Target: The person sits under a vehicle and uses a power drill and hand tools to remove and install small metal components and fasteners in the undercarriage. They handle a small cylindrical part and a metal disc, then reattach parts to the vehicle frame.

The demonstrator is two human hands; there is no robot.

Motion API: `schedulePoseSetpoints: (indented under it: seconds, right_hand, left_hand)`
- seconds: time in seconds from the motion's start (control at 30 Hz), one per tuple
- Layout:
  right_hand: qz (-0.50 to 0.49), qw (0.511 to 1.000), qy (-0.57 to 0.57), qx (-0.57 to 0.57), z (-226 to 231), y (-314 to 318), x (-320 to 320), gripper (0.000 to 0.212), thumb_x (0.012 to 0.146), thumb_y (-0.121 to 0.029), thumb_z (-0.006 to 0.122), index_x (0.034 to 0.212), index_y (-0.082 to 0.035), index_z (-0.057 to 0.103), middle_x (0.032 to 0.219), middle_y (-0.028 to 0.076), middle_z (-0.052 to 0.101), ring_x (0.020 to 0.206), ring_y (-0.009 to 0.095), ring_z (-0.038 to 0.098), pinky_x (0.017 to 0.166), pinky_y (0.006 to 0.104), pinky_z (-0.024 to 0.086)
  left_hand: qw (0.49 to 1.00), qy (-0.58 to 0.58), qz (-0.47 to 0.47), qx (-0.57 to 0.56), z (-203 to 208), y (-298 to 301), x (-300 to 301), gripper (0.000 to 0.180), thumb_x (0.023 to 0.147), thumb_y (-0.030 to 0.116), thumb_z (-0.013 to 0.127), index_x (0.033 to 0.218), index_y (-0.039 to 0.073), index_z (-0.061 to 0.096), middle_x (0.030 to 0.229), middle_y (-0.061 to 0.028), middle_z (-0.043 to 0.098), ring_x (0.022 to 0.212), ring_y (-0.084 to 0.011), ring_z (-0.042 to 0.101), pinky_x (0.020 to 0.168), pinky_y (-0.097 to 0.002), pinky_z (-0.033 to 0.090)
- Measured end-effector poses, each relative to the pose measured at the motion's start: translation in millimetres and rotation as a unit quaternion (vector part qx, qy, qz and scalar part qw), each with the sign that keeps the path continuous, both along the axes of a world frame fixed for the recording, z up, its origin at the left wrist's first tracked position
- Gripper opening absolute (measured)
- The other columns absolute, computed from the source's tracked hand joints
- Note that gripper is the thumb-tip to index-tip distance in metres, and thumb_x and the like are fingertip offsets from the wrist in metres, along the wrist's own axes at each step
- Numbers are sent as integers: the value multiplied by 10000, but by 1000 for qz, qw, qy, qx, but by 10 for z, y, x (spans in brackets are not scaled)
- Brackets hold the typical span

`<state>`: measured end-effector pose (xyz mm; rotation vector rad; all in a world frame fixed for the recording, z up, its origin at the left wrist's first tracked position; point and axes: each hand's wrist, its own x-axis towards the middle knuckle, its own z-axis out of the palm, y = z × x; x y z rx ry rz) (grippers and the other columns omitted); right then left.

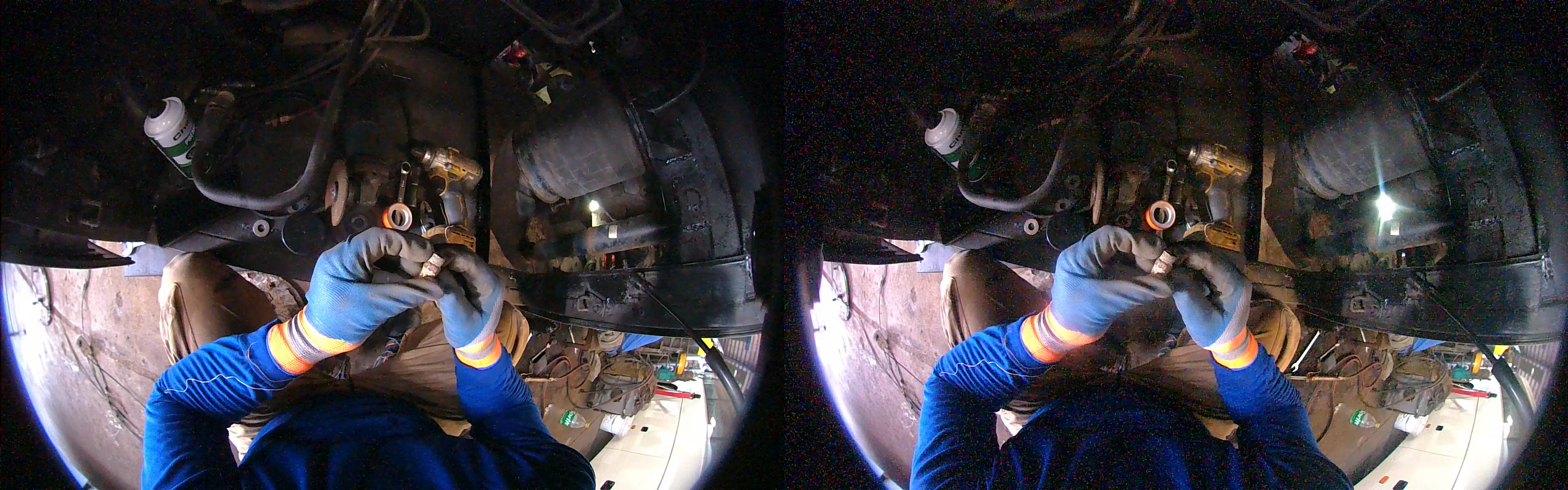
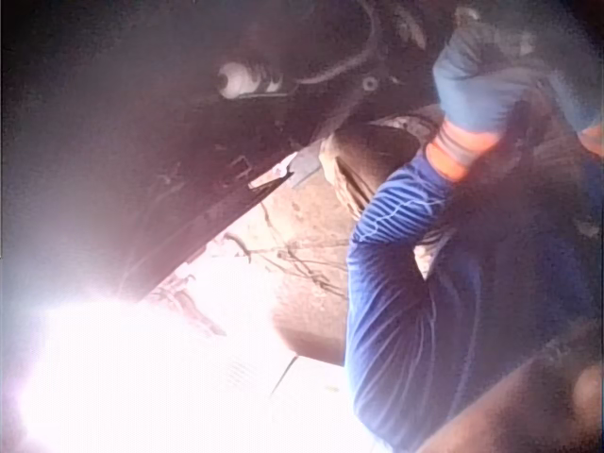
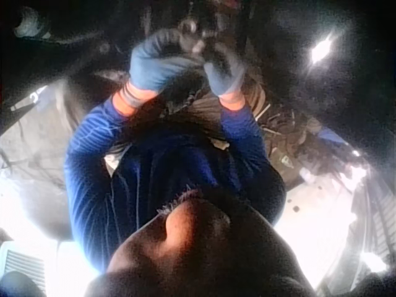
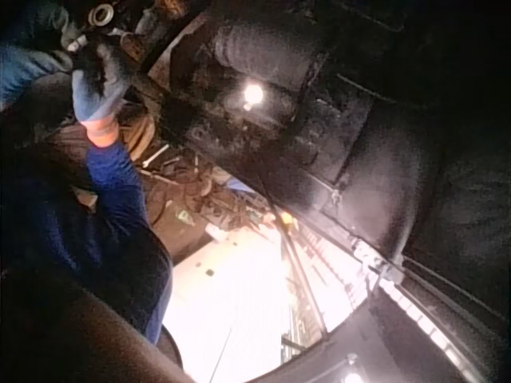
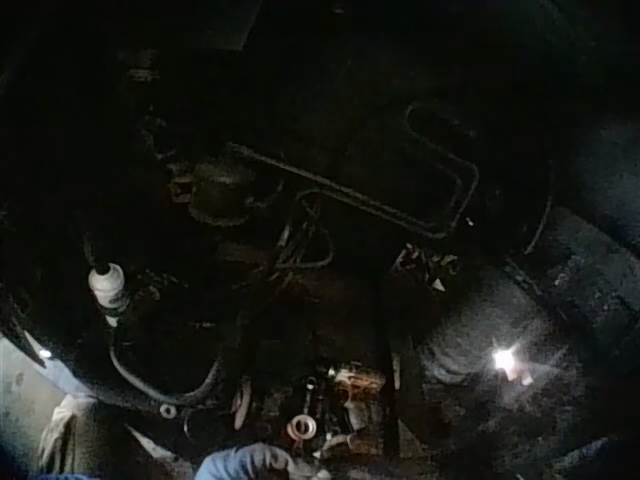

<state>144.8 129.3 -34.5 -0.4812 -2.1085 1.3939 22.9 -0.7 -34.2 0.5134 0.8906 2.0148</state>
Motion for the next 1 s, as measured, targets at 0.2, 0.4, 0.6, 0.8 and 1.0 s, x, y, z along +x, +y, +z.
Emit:
schedulePoseSetpoints:
  seconds: [0.2, 0.4, 0.6, 0.8, 1.0]
  right_hand:
    - [25, 999, -14, 39, 82, 20, -11, 168, 762, -25, 628, 927, -2, 645, 927, 114, 663, 853, 213, 635, 793, 330, 496]
    - [22, 985, -78, 150, 85, 79, 6, 261, 739, -64, 673, 995, -39, 627, 925, 102, 652, 859, 192, 622, 782, 324, 495]
    - [18, 994, 31, 102, 279, 15, -101, 524, 777, -60, 719, 1270, -40, 541, 1138, 123, 640, 1023, 231, 634, 896, 311, 487]
    - [23, 991, 77, 111, 246, 9, -79, 331, 779, -58, 732, 1101, -67, 656, 971, 122, 681, 844, 241, 673, 748, 311, 521]
    - [15, 982, 91, 164, 247, 42, 14, 296, 789, -98, 733, 1074, -66, 661, 959, 133, 671, 829, 295, 669, 731, 348, 522]
  left_hand:
    - [999, -22, -11, 22, 34, -16, 7, 292, 752, -86, 731, 996, -3, 593, 987, -78, 660, 919, -126, 637, 834, -263, 541]
    - [994, 55, 23, -90, -42, 42, 16, 219, 783, -47, 724, 980, -6, 638, 959, -46, 671, 869, -78, 593, 798, -234, 499]
    - [993, 44, 26, -103, -53, 8, 2, 161, 845, -34, 648, 1003, -9, 659, 938, -26, 677, 836, -78, 594, 796, -228, 481]
    - [982, 102, 85, -130, -300, 61, -62, 75, 884, 75, 658, 942, 36, 685, 833, 54, 622, 744, -36, 509, 683, -193, 413]
    - [989, 34, 22, -142, -397, 106, -108, 162, 911, 195, 632, 950, 45, 678, 847, 37, 637, 788, -96, 557, 716, -247, 447]
